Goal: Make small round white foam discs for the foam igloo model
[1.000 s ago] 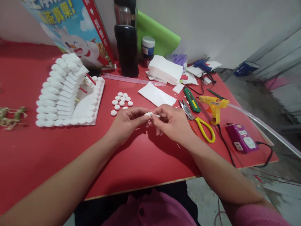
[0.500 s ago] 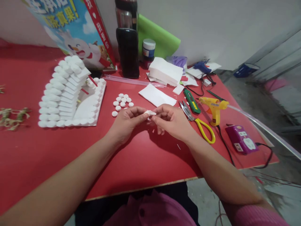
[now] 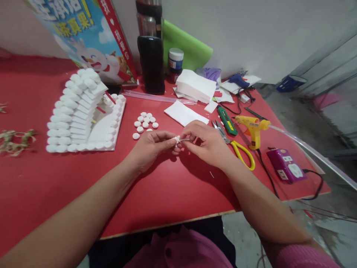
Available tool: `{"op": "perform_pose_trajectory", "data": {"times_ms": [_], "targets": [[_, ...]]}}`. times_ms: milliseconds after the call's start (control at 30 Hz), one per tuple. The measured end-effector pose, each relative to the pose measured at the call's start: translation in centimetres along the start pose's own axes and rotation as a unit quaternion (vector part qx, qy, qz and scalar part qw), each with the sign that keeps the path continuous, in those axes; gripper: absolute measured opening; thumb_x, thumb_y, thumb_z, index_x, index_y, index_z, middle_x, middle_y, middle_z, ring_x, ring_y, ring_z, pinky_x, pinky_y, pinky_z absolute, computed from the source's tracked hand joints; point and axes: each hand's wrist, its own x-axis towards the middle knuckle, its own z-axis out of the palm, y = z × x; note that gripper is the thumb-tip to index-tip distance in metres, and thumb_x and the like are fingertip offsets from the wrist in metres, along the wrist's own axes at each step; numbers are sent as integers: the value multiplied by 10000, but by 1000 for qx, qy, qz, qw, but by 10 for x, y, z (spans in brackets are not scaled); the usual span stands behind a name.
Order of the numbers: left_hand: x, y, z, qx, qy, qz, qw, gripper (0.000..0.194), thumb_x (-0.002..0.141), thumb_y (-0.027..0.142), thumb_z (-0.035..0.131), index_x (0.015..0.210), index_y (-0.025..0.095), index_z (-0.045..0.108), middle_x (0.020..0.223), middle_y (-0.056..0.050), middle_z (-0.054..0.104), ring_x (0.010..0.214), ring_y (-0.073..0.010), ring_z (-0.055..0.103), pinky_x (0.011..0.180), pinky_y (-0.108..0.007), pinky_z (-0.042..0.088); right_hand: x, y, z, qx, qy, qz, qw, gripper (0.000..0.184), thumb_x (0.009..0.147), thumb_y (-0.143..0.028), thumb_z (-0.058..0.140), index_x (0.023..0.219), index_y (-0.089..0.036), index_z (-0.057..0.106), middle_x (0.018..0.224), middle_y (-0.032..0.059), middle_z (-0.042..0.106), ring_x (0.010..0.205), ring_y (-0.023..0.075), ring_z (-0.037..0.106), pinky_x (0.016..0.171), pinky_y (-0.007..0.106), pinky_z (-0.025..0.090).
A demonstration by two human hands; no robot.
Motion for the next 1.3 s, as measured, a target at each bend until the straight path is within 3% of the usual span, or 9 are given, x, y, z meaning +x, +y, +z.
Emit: {"op": "perform_pose_trajectory", "data": {"times_ms": [133,267,333,467,667,800,900,1033,1300], "targets": [[-2,0,0,40,-2,10,999,245,762,328,910,879,137,811,741,-73,762,679,-184,712,673,-328,622,1,1,-1,3,-14,31,999,71,935,-146,670,879,-189,665,907,25,661,719,118,586,649,258,471],[-4,1,2,69,4,12,998,247,759,324,909,897,142,814,790,-75,769,710,-183,710,711,-343,626,1,-1,0,7,12,85,996,109,920,-214,696,823,-184,656,814,11,670,678,119,597,616,260,457],[-4,2,4,74,2,16,997,238,775,319,897,906,139,814,810,-77,772,717,-177,707,719,-338,623,2,-2,0,57,17,155,986,138,915,-263,703,811,-186,652,708,-3,667,603,120,598,568,259,460],[-5,2,5,65,1,24,998,221,802,324,875,902,139,807,810,-77,769,708,-176,703,701,-336,617,4,-1,-2,223,18,263,939,178,897,-350,730,867,-189,662,568,-32,640,479,127,593,482,256,498],[-5,1,7,59,19,18,998,237,795,326,876,932,147,801,827,-85,783,742,-204,740,690,-322,600,6,3,-4,274,57,273,920,390,935,-566,698,846,-187,678,649,-8,667,478,98,605,428,214,494],[-5,3,7,108,17,28,994,238,788,332,874,926,149,806,798,-68,774,706,-178,711,708,-323,592,7,1,-1,315,10,313,896,448,829,-612,795,882,-193,646,694,-19,676,457,102,610,379,215,480],[-4,4,6,131,6,31,991,254,786,351,871,931,152,810,753,-57,759,696,-174,695,717,-329,590,7,-1,0,310,-31,312,898,430,798,-537,847,927,-186,634,684,-16,700,458,95,595,399,208,488],[-4,5,6,132,6,30,991,274,772,374,882,914,151,810,772,-71,764,701,-186,697,716,-345,594,6,-2,-2,288,-40,310,905,405,777,-457,876,941,-184,626,696,-13,711,484,103,608,419,215,496],[-4,2,7,79,11,25,997,238,780,340,884,897,146,811,755,-68,757,693,-183,701,688,-326,589,1,-5,4,138,-14,237,962,147,870,-300,731,877,-202,622,654,-19,685,508,117,614,483,239,480]]}}
